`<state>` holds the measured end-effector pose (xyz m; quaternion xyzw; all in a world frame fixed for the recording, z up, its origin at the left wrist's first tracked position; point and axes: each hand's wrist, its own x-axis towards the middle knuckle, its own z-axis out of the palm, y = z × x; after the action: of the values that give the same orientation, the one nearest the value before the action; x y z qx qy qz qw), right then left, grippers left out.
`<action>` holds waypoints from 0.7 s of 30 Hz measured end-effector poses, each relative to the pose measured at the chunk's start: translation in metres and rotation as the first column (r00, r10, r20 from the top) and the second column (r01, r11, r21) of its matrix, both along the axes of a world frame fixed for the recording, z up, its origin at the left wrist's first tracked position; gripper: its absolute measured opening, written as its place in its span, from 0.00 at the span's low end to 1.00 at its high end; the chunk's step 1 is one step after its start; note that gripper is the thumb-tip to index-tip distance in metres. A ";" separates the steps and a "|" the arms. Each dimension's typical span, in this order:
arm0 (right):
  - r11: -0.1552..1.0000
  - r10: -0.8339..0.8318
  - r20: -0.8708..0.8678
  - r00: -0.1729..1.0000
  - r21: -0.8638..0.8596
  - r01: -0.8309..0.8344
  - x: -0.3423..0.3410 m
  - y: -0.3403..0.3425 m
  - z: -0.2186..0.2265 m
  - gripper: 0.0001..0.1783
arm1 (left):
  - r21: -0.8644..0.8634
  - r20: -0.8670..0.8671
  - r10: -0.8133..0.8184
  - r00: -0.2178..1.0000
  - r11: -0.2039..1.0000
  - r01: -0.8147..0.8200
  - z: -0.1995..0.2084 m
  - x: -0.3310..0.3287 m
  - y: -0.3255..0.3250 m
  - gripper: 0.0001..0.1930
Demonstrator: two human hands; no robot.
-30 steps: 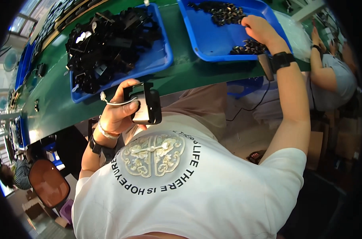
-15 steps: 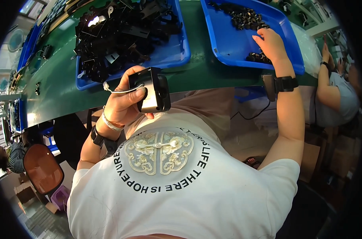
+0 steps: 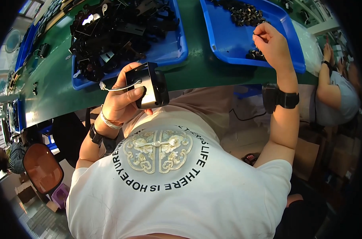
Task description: The person assembles a device by hand, picking up a black housing and a bracket, fitting them together, and inserting a screw from a blue tray. After pressing the components together, the person places the unit on a rack and repeats the process.
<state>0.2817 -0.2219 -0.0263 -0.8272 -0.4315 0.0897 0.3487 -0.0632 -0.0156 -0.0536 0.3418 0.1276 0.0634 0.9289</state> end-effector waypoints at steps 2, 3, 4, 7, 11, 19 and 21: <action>0.990 0.030 -0.097 0.995 0.143 -0.016 -0.036 0.007 0.009 0.06 | 0.011 -0.014 0.022 1.000 1.000 -0.022 0.001 0.001 -0.002 0.27; 0.967 0.096 -0.215 0.972 0.253 -0.039 -0.061 0.012 0.016 0.08 | 0.022 -0.024 0.045 0.999 0.999 -0.044 0.001 0.001 -0.003 0.27; 0.932 0.164 -0.323 0.932 0.361 -0.039 -0.083 0.016 0.022 0.09 | 0.034 -0.032 0.059 0.998 0.998 -0.058 0.002 0.001 -0.004 0.27; 0.816 0.446 -0.294 0.845 0.523 -0.248 -0.131 0.022 0.017 0.13 | 0.024 -0.023 0.048 0.999 0.999 -0.047 0.002 0.002 -0.004 0.28; 0.763 0.521 -0.141 0.842 0.519 -0.385 -0.165 0.032 0.002 0.14 | 0.003 -0.010 0.049 0.999 0.999 -0.049 0.002 0.000 -0.004 0.28; 0.671 0.484 0.205 0.851 0.537 -0.511 -0.183 0.058 -0.014 0.18 | 0.029 -0.018 0.073 0.997 0.997 -0.072 -0.004 -0.006 -0.004 0.29; 0.674 0.475 0.212 0.854 0.536 -0.508 -0.185 0.060 -0.019 0.18 | 0.039 -0.020 0.073 0.997 0.997 -0.072 -0.005 -0.006 -0.004 0.29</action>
<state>0.0968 -0.1623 -0.0453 -0.5380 -0.6535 0.0232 0.5319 -0.0696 -0.0193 -0.0585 0.3552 0.1486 0.0959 0.9179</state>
